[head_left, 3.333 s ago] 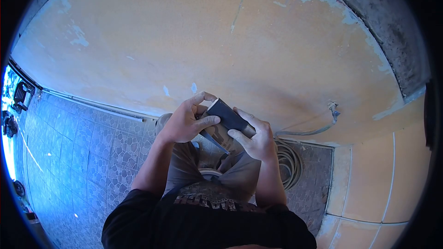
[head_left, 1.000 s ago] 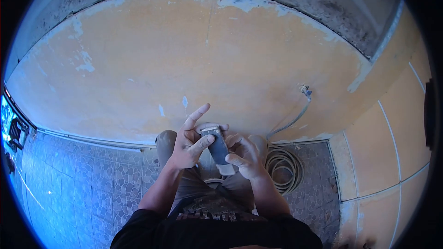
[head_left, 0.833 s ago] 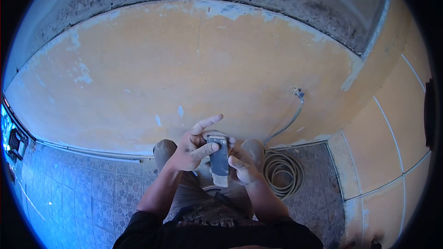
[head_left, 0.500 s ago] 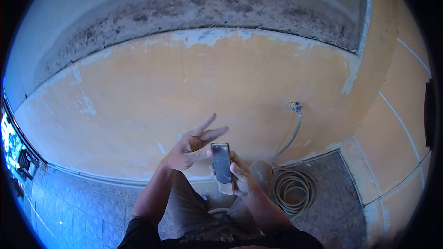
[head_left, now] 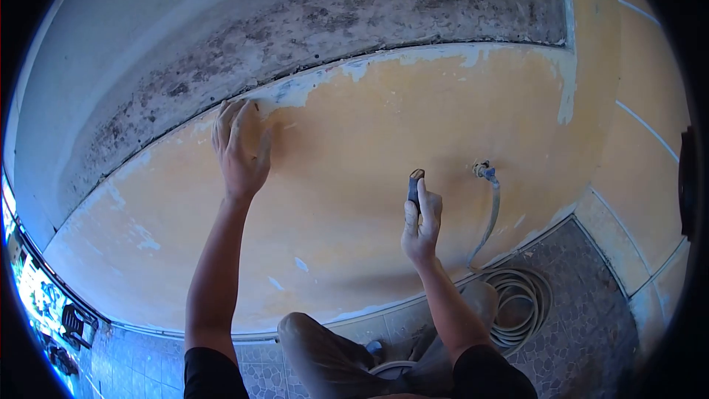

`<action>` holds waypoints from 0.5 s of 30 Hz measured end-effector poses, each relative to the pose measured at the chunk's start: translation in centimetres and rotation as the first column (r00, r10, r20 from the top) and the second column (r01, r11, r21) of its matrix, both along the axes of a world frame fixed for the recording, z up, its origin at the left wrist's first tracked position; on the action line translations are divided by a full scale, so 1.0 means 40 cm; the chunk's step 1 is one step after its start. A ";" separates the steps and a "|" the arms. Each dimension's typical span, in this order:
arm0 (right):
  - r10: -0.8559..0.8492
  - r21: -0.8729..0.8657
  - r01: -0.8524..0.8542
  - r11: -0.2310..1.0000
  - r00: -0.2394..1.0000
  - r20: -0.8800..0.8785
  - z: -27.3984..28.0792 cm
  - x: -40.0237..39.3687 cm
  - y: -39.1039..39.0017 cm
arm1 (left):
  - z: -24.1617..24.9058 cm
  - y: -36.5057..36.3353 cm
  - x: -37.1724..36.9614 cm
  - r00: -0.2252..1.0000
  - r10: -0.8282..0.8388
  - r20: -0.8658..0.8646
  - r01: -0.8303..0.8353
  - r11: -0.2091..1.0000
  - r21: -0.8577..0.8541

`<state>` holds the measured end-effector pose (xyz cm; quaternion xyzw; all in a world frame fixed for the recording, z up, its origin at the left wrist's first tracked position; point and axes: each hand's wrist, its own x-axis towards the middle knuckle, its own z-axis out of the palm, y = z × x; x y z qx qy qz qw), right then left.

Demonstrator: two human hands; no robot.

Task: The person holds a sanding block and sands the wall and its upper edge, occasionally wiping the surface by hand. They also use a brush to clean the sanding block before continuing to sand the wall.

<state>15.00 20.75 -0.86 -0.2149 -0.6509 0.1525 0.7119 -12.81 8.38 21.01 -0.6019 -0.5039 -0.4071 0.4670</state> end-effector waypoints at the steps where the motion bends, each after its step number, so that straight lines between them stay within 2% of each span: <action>1: -0.126 0.109 0.122 0.987 0.992 0.026 0.001 -0.020 0.017 | -0.009 0.004 -0.006 0.998 0.066 -0.007 -0.066 0.998 0.017; 2: -0.251 0.218 0.237 0.947 0.967 0.041 0.000 -0.037 0.029 | -0.018 0.007 -0.011 0.991 0.132 -0.011 -0.131 0.991 0.035; 3: -0.258 0.219 0.243 0.945 0.965 0.040 0.000 -0.056 0.036 | -0.022 0.014 -0.008 0.992 0.125 -0.012 -0.125 0.992 0.036; 5: -0.172 0.131 0.172 0.976 0.985 -0.014 -0.005 -0.093 0.042 | -0.016 0.021 0.000 0.973 0.227 -0.038 -0.217 0.962 0.168; 6: -0.177 0.127 0.177 0.976 0.984 -0.008 -0.012 -0.109 0.046 | -0.009 0.014 -0.012 0.975 0.222 -0.034 -0.213 0.963 0.162; 8: -0.241 0.211 0.249 0.945 0.968 -0.063 -0.021 -0.137 0.066 | 0.006 0.002 -0.039 0.934 0.355 -0.025 -0.346 0.922 0.175; 12: -0.300 0.197 0.302 0.933 0.953 -0.043 -0.156 -0.195 0.076 | 0.025 0.006 -0.050 0.936 0.350 0.045 -0.353 0.919 0.174; 14: -0.367 0.295 0.327 0.898 0.926 0.090 -0.238 -0.212 0.086 | 0.024 0.017 -0.050 0.938 0.343 0.050 -0.345 0.914 0.213; 15: -0.366 0.311 0.329 0.892 0.928 0.067 -0.253 -0.218 0.089 | 0.024 0.022 -0.048 0.937 0.345 0.054 -0.347 0.903 0.252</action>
